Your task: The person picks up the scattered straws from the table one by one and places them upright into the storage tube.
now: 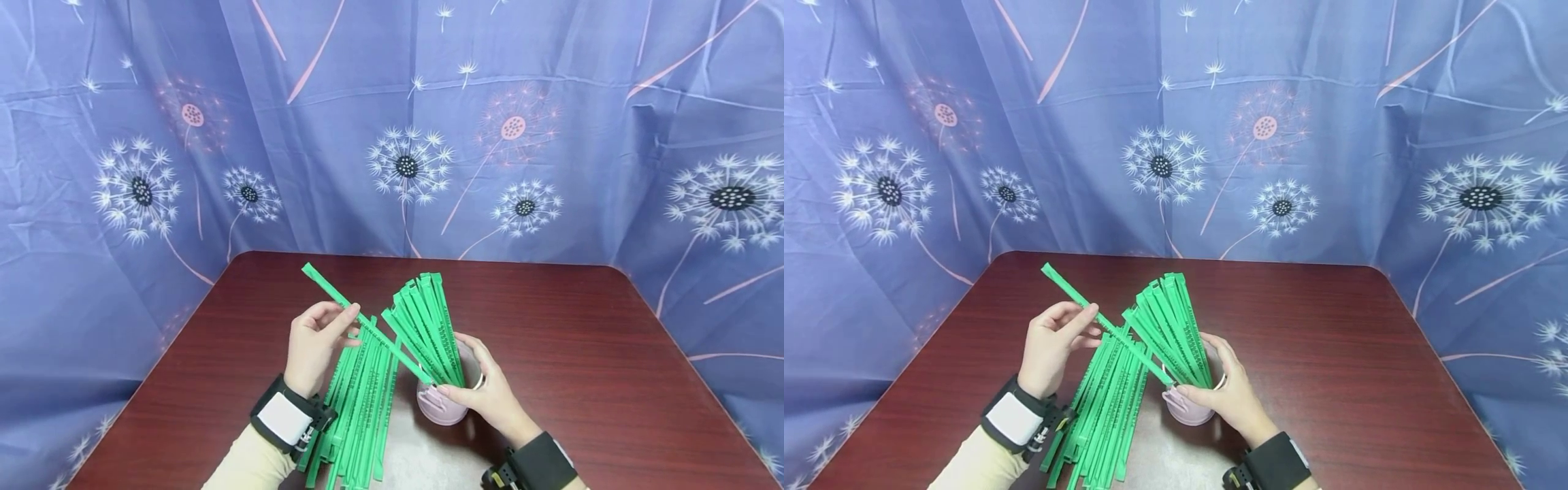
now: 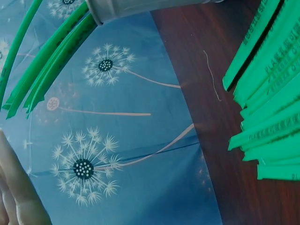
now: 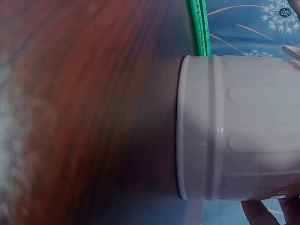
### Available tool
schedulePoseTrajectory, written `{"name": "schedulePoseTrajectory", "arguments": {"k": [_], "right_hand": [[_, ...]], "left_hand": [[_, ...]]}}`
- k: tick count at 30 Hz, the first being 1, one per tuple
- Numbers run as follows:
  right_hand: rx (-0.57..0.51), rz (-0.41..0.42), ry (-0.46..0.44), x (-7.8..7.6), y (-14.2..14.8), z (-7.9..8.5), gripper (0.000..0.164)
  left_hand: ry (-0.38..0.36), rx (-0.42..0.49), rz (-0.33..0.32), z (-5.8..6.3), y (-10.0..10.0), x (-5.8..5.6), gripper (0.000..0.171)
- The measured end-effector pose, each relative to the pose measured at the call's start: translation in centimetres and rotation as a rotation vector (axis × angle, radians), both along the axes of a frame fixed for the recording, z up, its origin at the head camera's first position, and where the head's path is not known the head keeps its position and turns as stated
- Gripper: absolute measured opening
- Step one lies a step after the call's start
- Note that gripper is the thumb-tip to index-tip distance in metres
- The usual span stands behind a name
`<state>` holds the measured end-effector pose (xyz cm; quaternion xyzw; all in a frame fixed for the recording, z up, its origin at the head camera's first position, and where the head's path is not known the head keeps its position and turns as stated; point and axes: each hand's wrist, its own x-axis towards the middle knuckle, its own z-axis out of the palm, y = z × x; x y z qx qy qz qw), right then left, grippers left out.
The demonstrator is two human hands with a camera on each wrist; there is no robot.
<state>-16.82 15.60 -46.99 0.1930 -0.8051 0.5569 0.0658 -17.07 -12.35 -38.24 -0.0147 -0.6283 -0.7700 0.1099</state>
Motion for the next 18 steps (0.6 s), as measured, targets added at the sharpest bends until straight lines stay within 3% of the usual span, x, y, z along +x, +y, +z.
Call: {"name": "schedulePoseTrajectory", "arguments": {"k": [3, 6, 12, 18], "right_hand": [[-0.010, 0.004, 0.022, 0.0, 0.0, 0.0, 0.079], [-0.016, 0.008, 0.025, 0.0, 0.0, 0.0, 0.079], [-0.007, -0.004, 0.016, 0.0, 0.1, 0.1, 0.080], [-0.005, -0.006, -0.013, 0.0, 0.0, 0.1, 0.080]], "left_hand": [[0.032, 0.067, 0.014, -0.1, 0.5, 0.0, 0.012], [0.036, 0.047, 0.045, -0.2, 0.9, -0.1, 0.012], [0.021, -0.217, 0.091, -0.5, 1.5, 0.0, 0.017], [0.050, -0.412, 0.053, -0.9, 2.6, 0.3, 0.016]]}}
